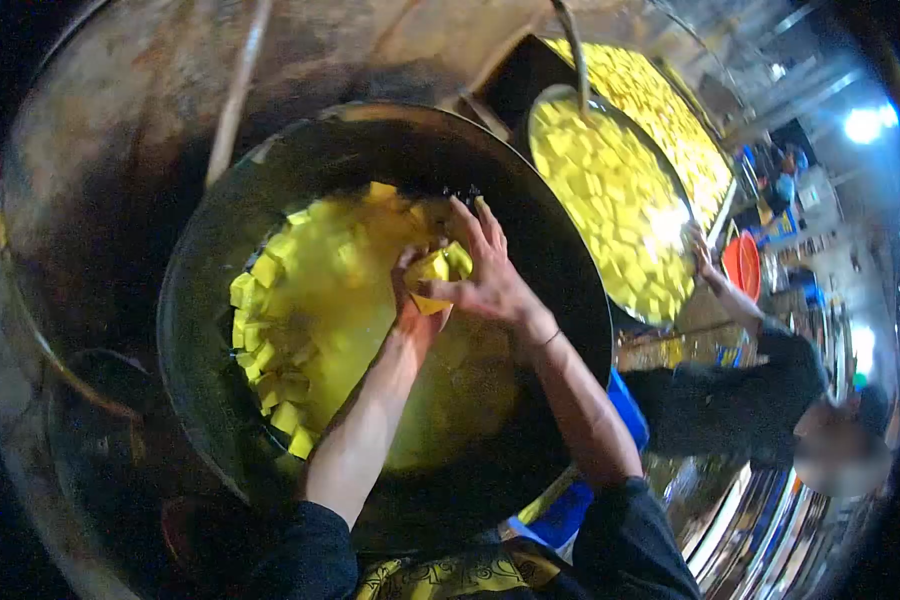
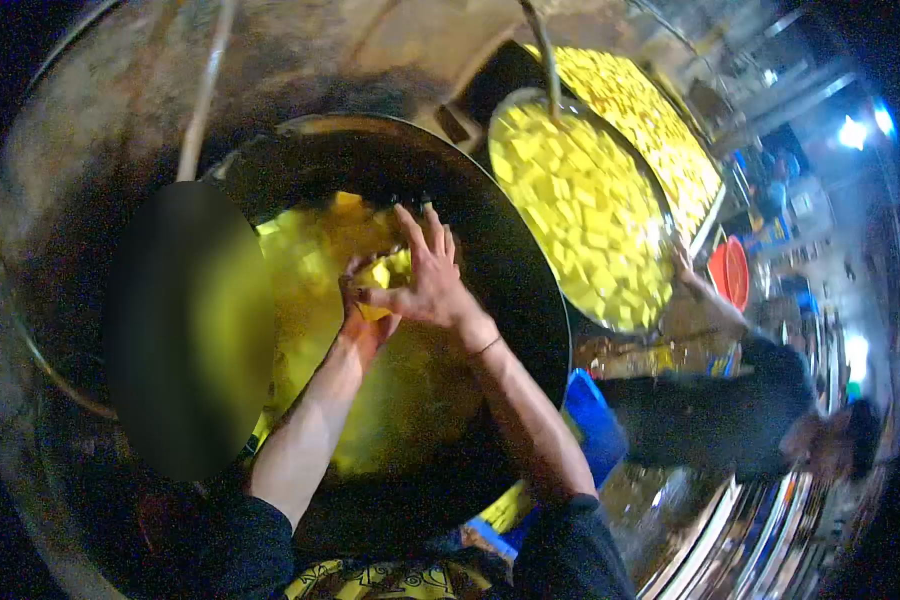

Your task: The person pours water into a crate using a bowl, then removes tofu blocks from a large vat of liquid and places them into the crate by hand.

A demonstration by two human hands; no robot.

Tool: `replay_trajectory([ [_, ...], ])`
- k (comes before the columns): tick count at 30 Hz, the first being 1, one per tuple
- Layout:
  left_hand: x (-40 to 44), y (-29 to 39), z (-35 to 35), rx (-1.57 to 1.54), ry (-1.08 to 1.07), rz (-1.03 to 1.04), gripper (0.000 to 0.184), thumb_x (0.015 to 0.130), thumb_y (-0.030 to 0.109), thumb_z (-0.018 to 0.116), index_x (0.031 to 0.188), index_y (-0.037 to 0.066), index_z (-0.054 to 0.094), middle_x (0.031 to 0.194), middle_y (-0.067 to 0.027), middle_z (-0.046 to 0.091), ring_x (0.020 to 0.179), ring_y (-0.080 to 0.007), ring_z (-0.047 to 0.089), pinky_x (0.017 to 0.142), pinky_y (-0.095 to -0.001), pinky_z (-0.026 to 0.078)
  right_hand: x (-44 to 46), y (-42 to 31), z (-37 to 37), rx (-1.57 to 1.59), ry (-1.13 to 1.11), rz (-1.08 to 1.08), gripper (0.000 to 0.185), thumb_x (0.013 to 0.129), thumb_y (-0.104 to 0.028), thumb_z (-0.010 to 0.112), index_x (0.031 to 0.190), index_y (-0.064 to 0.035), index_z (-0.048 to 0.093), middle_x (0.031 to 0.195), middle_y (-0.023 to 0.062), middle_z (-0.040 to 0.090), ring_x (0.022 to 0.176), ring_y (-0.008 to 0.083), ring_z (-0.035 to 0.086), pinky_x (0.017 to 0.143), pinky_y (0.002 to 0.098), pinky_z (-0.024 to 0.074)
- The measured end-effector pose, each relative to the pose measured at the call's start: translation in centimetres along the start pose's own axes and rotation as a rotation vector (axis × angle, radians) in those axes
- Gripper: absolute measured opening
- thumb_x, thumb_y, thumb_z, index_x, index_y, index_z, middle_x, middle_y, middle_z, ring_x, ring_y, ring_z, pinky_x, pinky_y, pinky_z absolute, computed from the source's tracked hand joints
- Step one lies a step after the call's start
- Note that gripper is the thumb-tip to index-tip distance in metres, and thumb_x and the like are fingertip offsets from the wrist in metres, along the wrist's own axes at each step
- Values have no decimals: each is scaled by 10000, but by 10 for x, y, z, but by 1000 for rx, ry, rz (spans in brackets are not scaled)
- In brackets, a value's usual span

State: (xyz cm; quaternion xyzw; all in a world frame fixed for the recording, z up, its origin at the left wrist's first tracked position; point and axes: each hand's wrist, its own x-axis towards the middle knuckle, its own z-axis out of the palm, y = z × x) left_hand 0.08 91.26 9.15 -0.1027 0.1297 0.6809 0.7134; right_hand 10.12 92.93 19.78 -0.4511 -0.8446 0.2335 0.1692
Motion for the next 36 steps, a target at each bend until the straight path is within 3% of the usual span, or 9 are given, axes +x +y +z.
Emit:
replay_trajectory([
  [1, -9, -15, 19, 435, -28, 205, 371, 890, 418, 473, 1024, 83, 559, 979, -47, 591, 887, -164, 586, 814, -313, 491, -10, 12, -11, 6, -74, 47, 956, 641, -359, 765, 1387, -32, 264, 1416, 262, 215, 1314, 400, 247, 1085, 441, 238],
  [6, -82, -115, 137, 666, -8, 4, 572, 872, 552, 436, 1209, 90, 463, 1153, -87, 509, 1044, -187, 508, 920, -339, 395, -104, 25, -105, 1081, -34, 118, 515, 664, -208, 707, 1114, -38, 522, 1038, 50, 551, 947, 146, 528, 864, 272, 419],
  [10, -117, -207, 129, 1238, -496, 97, 713, 863, 527, 470, 1328, 2, 346, 1364, -255, 294, 1283, -352, 281, 1045, -483, 218, -239, 61, -152, 1079, 417, 184, 758, 554, -419, 675, 1173, -24, 486, 1165, 98, 530, 1028, 207, 539, 871, 312, 446],
  [18, -102, -252, 73, 2229, -726, 665, 811, 683, 182, 677, 1385, 35, 299, 1427, -253, 203, 1345, -464, 96, 1083, -546, 128, -496, 320, -13, 1518, 741, 740, 427, 890, -347, 485, 1196, -50, 506, 1135, 93, 572, 977, 221, 591, 837, 363, 496],
  [21, -100, -264, 75, 2361, -702, 700, 769, 684, 159, 668, 1373, 56, 343, 1441, -208, 217, 1354, -439, 111, 1090, -519, 149, -499, 379, -4, 988, 585, 1217, 501, 854, -452, 538, 1155, -52, 551, 1053, 125, 621, 970, 217, 596, 747, 378, 510],
  [24, -101, -268, 80, 2469, -664, 683, 740, 683, 149, 665, 1357, 58, 372, 1429, -208, 248, 1345, -429, 155, 1089, -509, 170, -495, 442, 54, -268, 247, 1469, 698, 661, -597, 685, 1020, 0, 630, 990, 173, 653, 907, 290, 627, 781, 403, 495],
  [25, -102, -270, 80, 2485, -642, 671, 738, 684, 151, 664, 1356, 57, 374, 1426, -208, 255, 1343, -430, 162, 1089, -508, 169, -500, 458, 106, -743, 515, 1428, 754, 581, -655, 705, 957, -4, 658, 935, 198, 658, 912, 326, 629, 788, 405, 494],
  [29, -99, -272, 82, 2562, -611, 661, 722, 673, 117, 627, 1350, 52, 385, 1427, -211, 259, 1336, -429, 182, 1089, -506, 168, -508, 470, 122, 285, 31, 1443, 739, 706, -575, 642, 1212, -50, 522, 1256, 196, 513, 1214, 264, 436, 991, 402, 355],
  [36, -95, -267, 78, 2531, -662, 666, 743, 653, 137, 612, 1353, 53, 381, 1429, -220, 251, 1333, -447, 173, 1093, -509, 151, -532, 494, 121, 76, -313, 1164, 645, 778, -462, 622, 1250, -44, 487, 1256, 163, 520, 1169, 245, 479, 971, 393, 384],
])
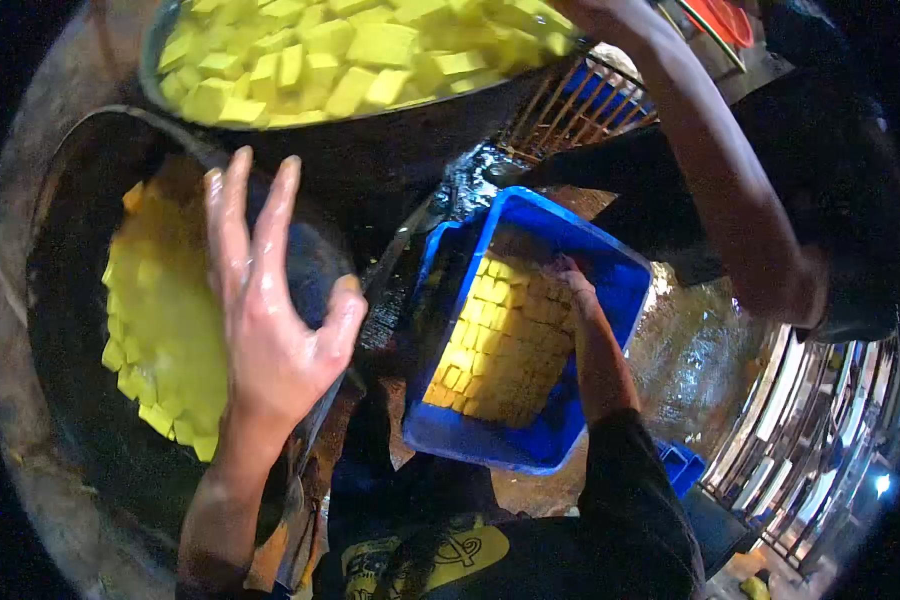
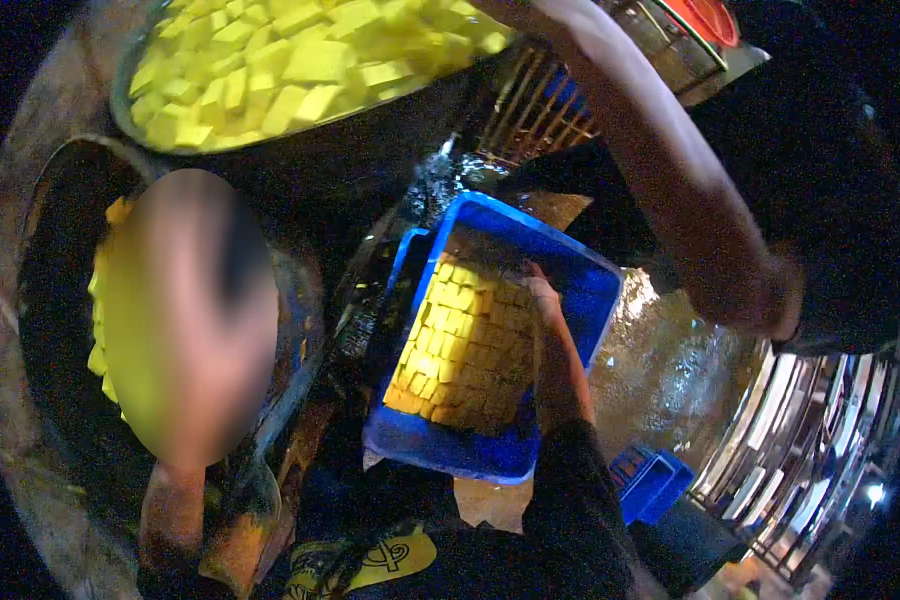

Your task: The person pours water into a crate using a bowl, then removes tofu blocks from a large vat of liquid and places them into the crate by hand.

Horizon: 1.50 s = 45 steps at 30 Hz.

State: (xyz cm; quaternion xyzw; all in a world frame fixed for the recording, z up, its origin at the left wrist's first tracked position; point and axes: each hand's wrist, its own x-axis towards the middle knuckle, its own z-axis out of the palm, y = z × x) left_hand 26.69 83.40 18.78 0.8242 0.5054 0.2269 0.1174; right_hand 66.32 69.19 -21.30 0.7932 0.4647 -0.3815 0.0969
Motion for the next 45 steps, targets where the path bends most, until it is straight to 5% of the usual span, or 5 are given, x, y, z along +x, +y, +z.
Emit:
replay_trajectory([
  [7, -21, -71, -68, -990, -188, -193, 689, 841, 267, 616, 1403, 38, 292, 1455, -116, 295, 1363, -242, 232, 1099, -412, 183, 17, -1, -2, -265, 211, -258, 558, 850, -348, 602, 1289, -38, 452, 1257, 130, 528, 1125, 226, 522, 951, 385, 413],
  [15, -161, -241, -67, -237, -511, -450, 322, 751, 101, 622, 1060, 36, 560, 1105, -140, 587, 1040, -251, 561, 923, -370, 445, -314, -348, -174, 682, 200, -719, 241, 832, -141, 615, 1013, 13, 579, 955, 102, 644, 830, 156, 611, 762, 277, 484],
  [23, -262, -235, -44, -42, -1548, -337, 352, 836, 82, 489, 1171, 2, 558, 1213, -180, 558, 1093, -274, 563, 908, -335, 463, -291, -557, -40, -929, -263, -952, 224, 807, -206, 638, 991, -79, 633, 957, 52, 648, 835, 243, 639, 735, 341, 509],
  [37, -259, -284, 9, 113, -1558, -507, 471, 824, 94, 547, 1272, -25, 465, 1355, -189, 423, 1141, -317, 518, 908, -446, 487, -164, -519, 54, -895, -466, -1151, 285, 822, -186, 628, 1064, -50, 562, 1043, 70, 596, 904, 235, 614, 773, 327, 508],
  [45, -158, -395, -31, -489, -254, -863, 400, 627, 137, 758, 959, -5, 586, 909, -180, 592, 856, -305, 568, 747, -390, 470, -114, -699, -18, -697, -242, -1143, 325, 830, -174, 622, 1106, -34, 522, 1092, 80, 567, 944, 230, 600, 795, 319, 508],
])
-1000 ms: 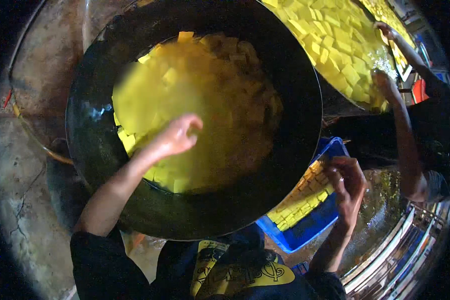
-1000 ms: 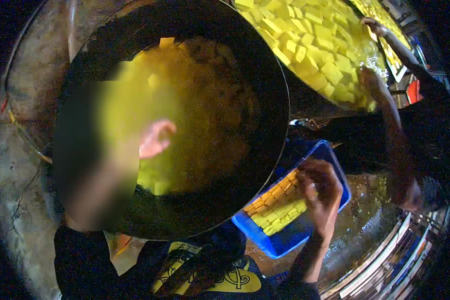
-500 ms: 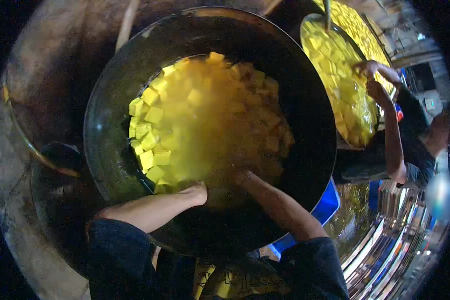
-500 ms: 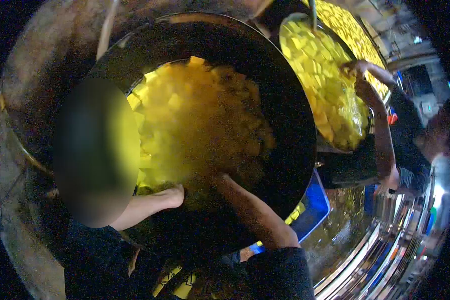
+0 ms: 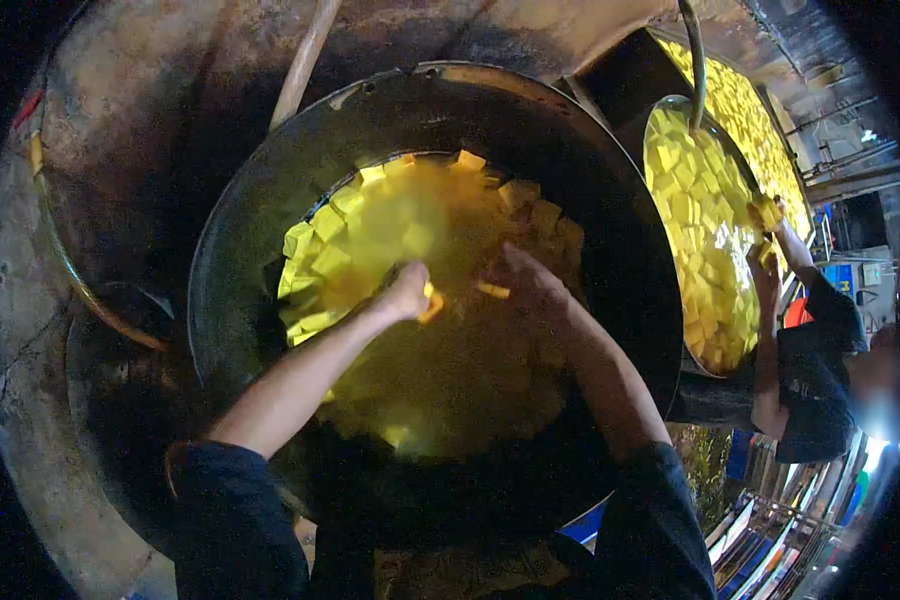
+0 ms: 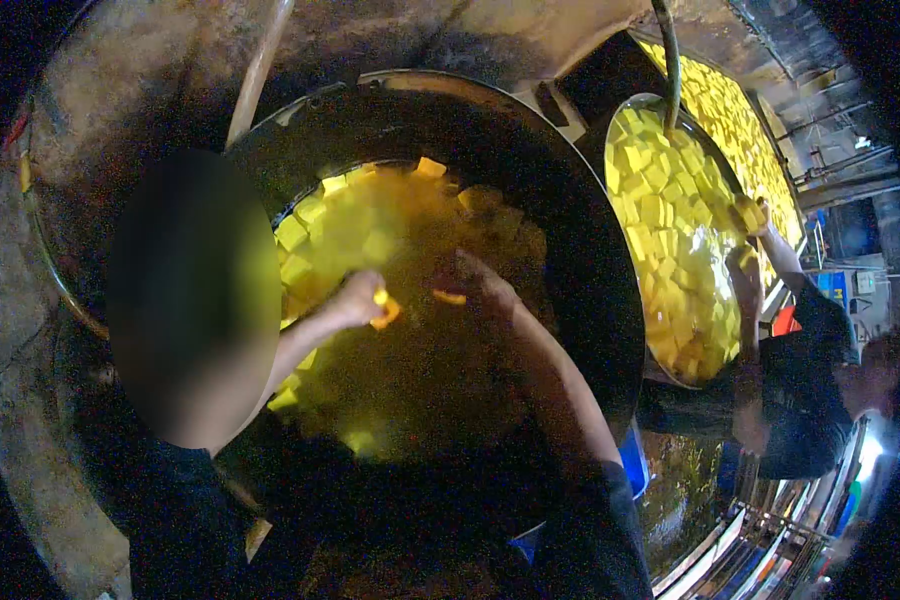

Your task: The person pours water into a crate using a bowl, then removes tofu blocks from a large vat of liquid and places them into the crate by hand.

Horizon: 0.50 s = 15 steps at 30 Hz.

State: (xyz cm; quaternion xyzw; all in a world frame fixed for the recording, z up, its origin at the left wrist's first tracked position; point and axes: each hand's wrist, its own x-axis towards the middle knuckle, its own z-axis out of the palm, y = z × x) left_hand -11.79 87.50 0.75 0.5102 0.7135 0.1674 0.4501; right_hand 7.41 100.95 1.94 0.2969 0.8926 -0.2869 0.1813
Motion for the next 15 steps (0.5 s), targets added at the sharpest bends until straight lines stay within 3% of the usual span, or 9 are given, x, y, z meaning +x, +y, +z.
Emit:
replay_trajectory([
  [1, 12, 3, -2, 80, 195, 137, 329, 659, 119, 732, 933, -5, 600, 901, -180, 593, 889, -292, 565, 775, -382, 456, 22, 0, -11, -23, 99, 41, 330, 831, -172, 621, 1111, -32, 517, 1098, 82, 563, 949, 230, 598, 797, 318, 508],
  [4, 67, 0, 1, 168, 382, 123, 315, 660, 72, 720, 944, -2, 605, 914, -176, 594, 903, -273, 566, 796, -376, 450, 80, 5, -15, -93, 305, 145, 345, 835, -168, 619, 1127, -26, 502, 1116, 86, 552, 964, 228, 593, 806, 315, 508],
  [6, 85, -12, 9, 141, 442, 109, 193, 739, 144, 661, 870, 14, 604, 863, -153, 594, 858, -252, 571, 742, -386, 452, 108, 14, 1, -104, 372, 154, 356, 837, -165, 617, 1137, -22, 492, 1128, 88, 545, 973, 227, 590, 811, 313, 508],
  [7, 90, -20, 16, -29, 448, 52, 140, 727, 92, 588, 803, -24, 567, 855, -204, 576, 840, -312, 557, 726, -420, 439, 120, 17, 8, -102, 391, 149, 361, 838, -164, 617, 1143, -20, 487, 1135, 89, 541, 978, 226, 588, 814, 312, 508],
  [9, 104, -39, 37, -266, 720, 23, 185, 769, 133, 478, 721, -37, 531, 786, -226, 560, 769, -340, 551, 686, -446, 428, 132, 27, 19, -68, 416, 121, 372, 840, -161, 615, 1153, -16, 477, 1147, 92, 534, 988, 225, 584, 819, 310, 507],
  [10, 95, -28, 29, -265, 721, 18, 185, 769, 133, 478, 721, -37, 531, 786, -226, 560, 769, -340, 551, 686, -446, 428, 133, 32, 22, -39, 424, 107, 377, 841, -159, 614, 1158, -14, 472, 1153, 93, 530, 993, 225, 583, 822, 309, 507],
  [12, 78, -16, 19, -437, 431, -104, 256, 819, 221, 446, 774, -4, 561, 785, -198, 583, 764, -313, 572, 697, -429, 439, 135, 41, 22, 90, 414, 30, 388, 843, -156, 613, 1169, -10, 462, 1165, 96, 523, 1003, 223, 579, 827, 307, 507],
  [14, 81, -34, 27, -613, 464, -64, 231, 820, 245, 522, 817, 22, 581, 796, -164, 607, 793, -313, 597, 724, -410, 448, 127, 50, 19, 295, 389, -52, 399, 845, -153, 612, 1179, -6, 452, 1177, 99, 516, 1013, 222, 576, 833, 305, 507],
  [15, 81, -41, 21, -358, 478, 132, 194, 806, 227, 570, 822, 34, 588, 792, -142, 613, 806, -292, 604, 733, -388, 452, 117, 50, 14, 433, 364, -91, 404, 846, -152, 611, 1185, -4, 447, 1183, 100, 512, 1018, 222, 574, 835, 304, 507],
])
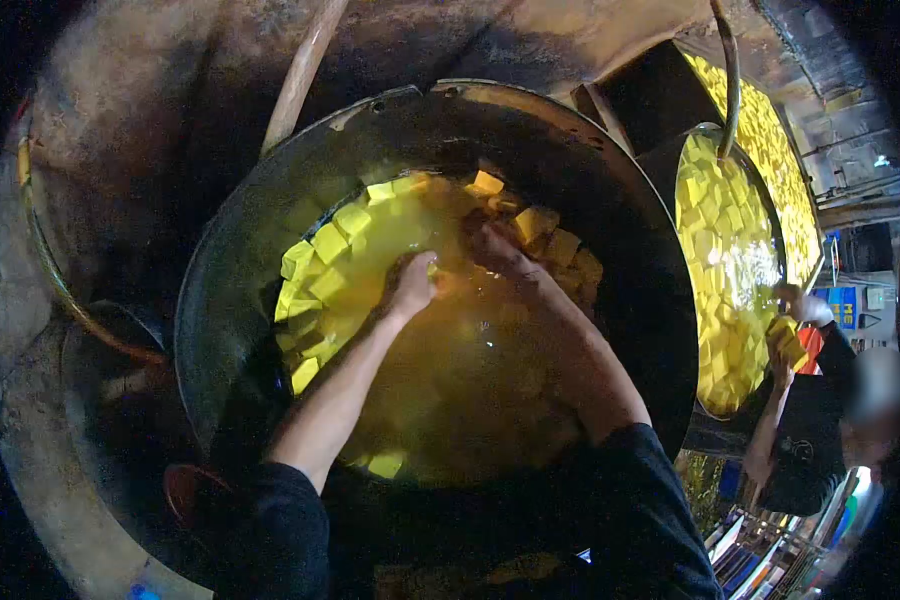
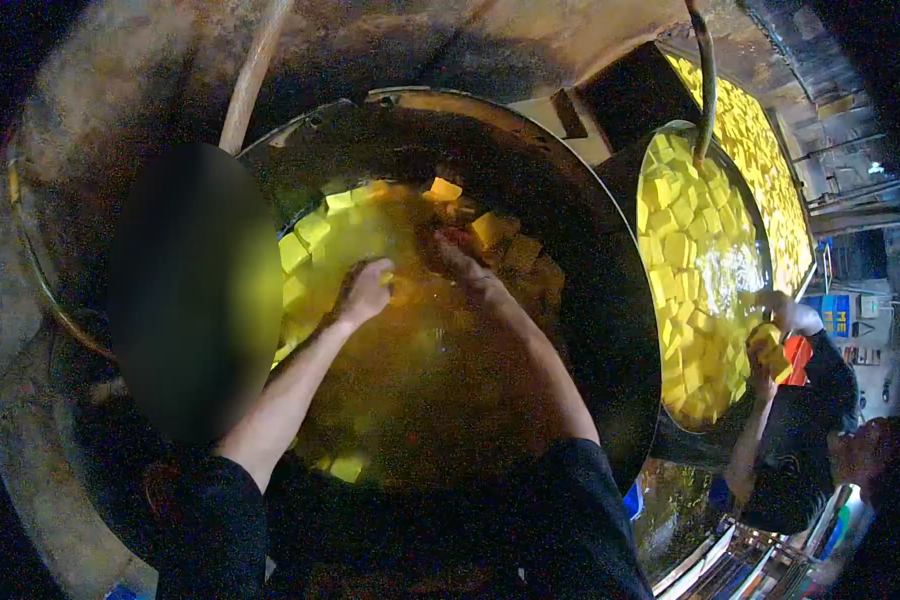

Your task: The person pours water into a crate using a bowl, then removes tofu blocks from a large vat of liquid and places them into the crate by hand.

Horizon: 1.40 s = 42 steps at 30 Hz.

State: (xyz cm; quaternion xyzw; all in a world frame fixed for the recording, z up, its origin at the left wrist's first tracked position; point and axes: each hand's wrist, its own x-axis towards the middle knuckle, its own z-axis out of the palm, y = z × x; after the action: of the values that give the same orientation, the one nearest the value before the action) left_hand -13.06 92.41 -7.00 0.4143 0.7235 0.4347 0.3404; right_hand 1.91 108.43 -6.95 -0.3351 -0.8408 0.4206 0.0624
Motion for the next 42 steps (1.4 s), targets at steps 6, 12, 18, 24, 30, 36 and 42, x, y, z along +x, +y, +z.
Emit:
replay_trajectory([
  [6, -25, 31, -36, -696, -243, -275, 481, 809, 219, 622, 1259, 167, 458, 1197, -71, 521, 1111, -211, 503, 929, -393, 438, -69, -31, -40, 907, -190, -154, 437, 853, -143, 606, 1216, 8, 417, 1220, 108, 490, 1048, 218, 563, 852, 298, 507],
  [12, -34, 54, 4, -1234, 15, -562, 302, 861, 289, 494, 1071, 90, 579, 1036, -52, 610, 947, -206, 573, 796, -342, 476, -81, -62, -17, 503, -177, -148, 478, 836, -204, 650, 1194, 32, 439, 1169, 113, 523, 1040, 197, 548, 865, 302, 487],
  [18, -30, 25, 46, -1879, -230, -185, 247, 868, 292, 480, 954, 75, 560, 812, -62, 582, 758, -206, 573, 693, -326, 483, -91, -134, 2, 69, 314, 77, 413, 848, -221, 590, 1176, -1, 468, 1054, 125, 586, 965, 245, 564, 812, 368, 469],
  [24, -52, 99, 5, -1697, 235, -698, 395, 858, 423, 434, 1046, 94, 547, 952, -83, 589, 872, -227, 564, 719, -413, 488, -92, -31, -22, 409, -216, 324, 493, 928, -470, 373, 1109, -51, 558, 1181, 127, 550, 995, 242, 560, 878, 407, 442],
  [30, -16, 69, -40, -1861, 260, -510, 427, 879, 381, 345, 1081, 67, 552, 1080, -132, 583, 1001, -291, 533, 843, -484, 419, -155, -3, 4, 178, -14, 9, 403, 927, -298, 520, 1215, -20, 469, 1143, 92, 569, 1040, 193, 539, 875, 399, 436],
  [36, -7, 61, -85, -1764, 307, -348, 385, 845, 344, 398, 1038, 57, 567, 1057, -139, 590, 984, -310, 534, 832, -489, 422, -106, -53, -8, -75, -226, 55, 392, 808, -402, 609, 974, -48, 581, 954, 122, 623, 829, 258, 592, 743, 417, 487],
  [42, -10, 48, -87, -1784, 303, -354, 389, 821, 329, 416, 1029, 36, 565, 1054, -155, 583, 979, -330, 527, 834, -491, 416, -85, -157, 86, -411, -148, 234, 314, 769, -348, 660, 886, -57, 665, 793, 181, 649, 797, 348, 645, 684, 450, 518],
])
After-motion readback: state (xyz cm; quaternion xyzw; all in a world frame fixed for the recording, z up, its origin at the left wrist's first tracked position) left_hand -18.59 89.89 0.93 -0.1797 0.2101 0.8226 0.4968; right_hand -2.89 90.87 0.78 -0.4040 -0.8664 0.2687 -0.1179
